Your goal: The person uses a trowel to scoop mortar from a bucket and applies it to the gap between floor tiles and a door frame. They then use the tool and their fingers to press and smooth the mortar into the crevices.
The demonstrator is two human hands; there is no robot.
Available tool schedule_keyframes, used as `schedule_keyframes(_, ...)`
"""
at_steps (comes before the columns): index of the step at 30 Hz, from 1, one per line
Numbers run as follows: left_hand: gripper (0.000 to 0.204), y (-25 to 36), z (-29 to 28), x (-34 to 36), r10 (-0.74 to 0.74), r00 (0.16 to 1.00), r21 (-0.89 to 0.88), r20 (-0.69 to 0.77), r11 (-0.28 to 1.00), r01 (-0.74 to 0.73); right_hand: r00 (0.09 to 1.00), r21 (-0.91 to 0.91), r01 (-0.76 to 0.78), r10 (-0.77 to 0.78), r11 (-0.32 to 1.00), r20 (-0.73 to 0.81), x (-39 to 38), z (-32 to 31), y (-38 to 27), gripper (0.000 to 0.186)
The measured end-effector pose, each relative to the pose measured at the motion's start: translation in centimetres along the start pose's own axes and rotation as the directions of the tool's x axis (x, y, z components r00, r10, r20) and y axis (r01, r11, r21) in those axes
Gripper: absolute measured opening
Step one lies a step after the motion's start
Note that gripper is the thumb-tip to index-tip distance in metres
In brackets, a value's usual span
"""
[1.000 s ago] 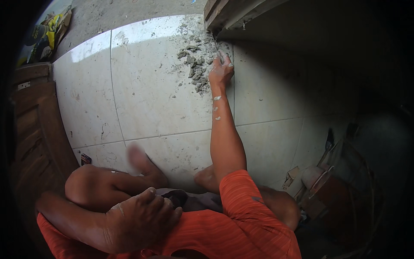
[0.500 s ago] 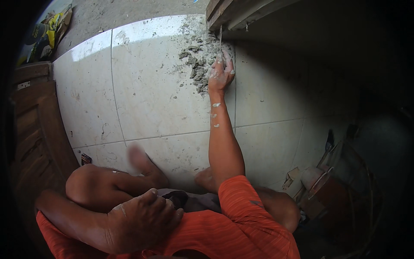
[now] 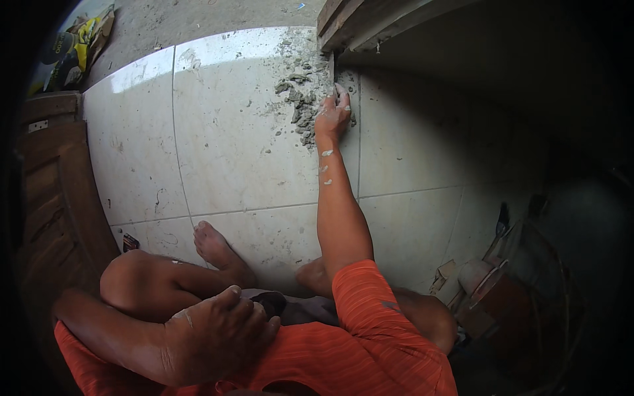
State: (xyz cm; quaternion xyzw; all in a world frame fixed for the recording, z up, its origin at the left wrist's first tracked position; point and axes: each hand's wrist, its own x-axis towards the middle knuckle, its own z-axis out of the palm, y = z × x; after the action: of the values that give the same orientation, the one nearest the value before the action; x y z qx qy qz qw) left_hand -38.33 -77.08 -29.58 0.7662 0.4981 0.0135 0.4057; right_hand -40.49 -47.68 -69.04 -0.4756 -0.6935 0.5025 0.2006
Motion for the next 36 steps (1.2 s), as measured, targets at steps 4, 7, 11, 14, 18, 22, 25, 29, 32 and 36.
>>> schedule_keyframes(4,0.052,0.1,0.2,0.0,0.002,1.000,-0.024,0.001,1.000,-0.002,0.996,0.183,-0.075,0.082,0.980,-0.034,-0.3,0.3,-0.2,0.035)
schedule_keyframes(7,0.052,-0.1,-0.2,-0.1,0.018,0.999,-0.017,0.039,1.000,-0.017,0.998,0.166,-0.003,0.013,0.986,-0.056,0.0,0.1,-0.1,0.034)
schedule_keyframes(11,0.053,0.0,0.0,-0.2,0.011,1.000,-0.029,0.011,1.000,-0.011,0.996,0.518,0.083,-0.083,0.852,-0.022,-0.7,0.0,-1.1,0.034)
schedule_keyframes(14,0.055,-0.2,-0.4,-0.3,0.032,0.999,-0.021,0.016,0.999,-0.032,0.999,0.595,-0.023,-0.010,0.803,0.052,-1.9,-0.6,-2.5,0.035)
schedule_keyframes(18,0.055,0.0,-0.5,-0.5,0.040,0.999,0.012,-0.029,0.999,-0.040,0.994,0.396,-0.074,0.035,0.915,0.105,-2.1,-0.5,-1.8,0.035)
schedule_keyframes(22,0.054,0.3,-2.7,0.2,-0.071,0.963,-0.016,0.258,0.997,0.077,0.998,0.150,-0.044,0.037,0.988,0.050,-0.9,-0.5,-0.7,0.034)
schedule_keyframes(25,0.054,0.1,-0.1,0.0,0.007,0.999,-0.042,0.044,0.999,-0.005,0.985,0.358,-0.167,0.140,0.919,0.100,-0.6,0.6,-1.2,0.032)
schedule_keyframes(29,0.053,-0.1,-0.3,0.1,0.015,1.000,-0.018,0.022,1.000,-0.014,1.000,0.297,-0.031,0.031,0.954,0.005,0.3,0.3,0.3,0.031)
schedule_keyframes(32,0.054,-0.1,0.1,0.1,0.021,1.000,-0.012,0.016,1.000,-0.020,1.000,0.366,-0.016,0.021,0.930,-0.009,0.3,0.2,0.1,0.031)
schedule_keyframes(36,0.054,-0.3,-0.3,0.0,0.024,0.999,-0.021,0.044,1.000,-0.023,0.999,0.442,-0.048,0.045,0.896,0.017,-0.3,-0.2,-1.7,0.031)
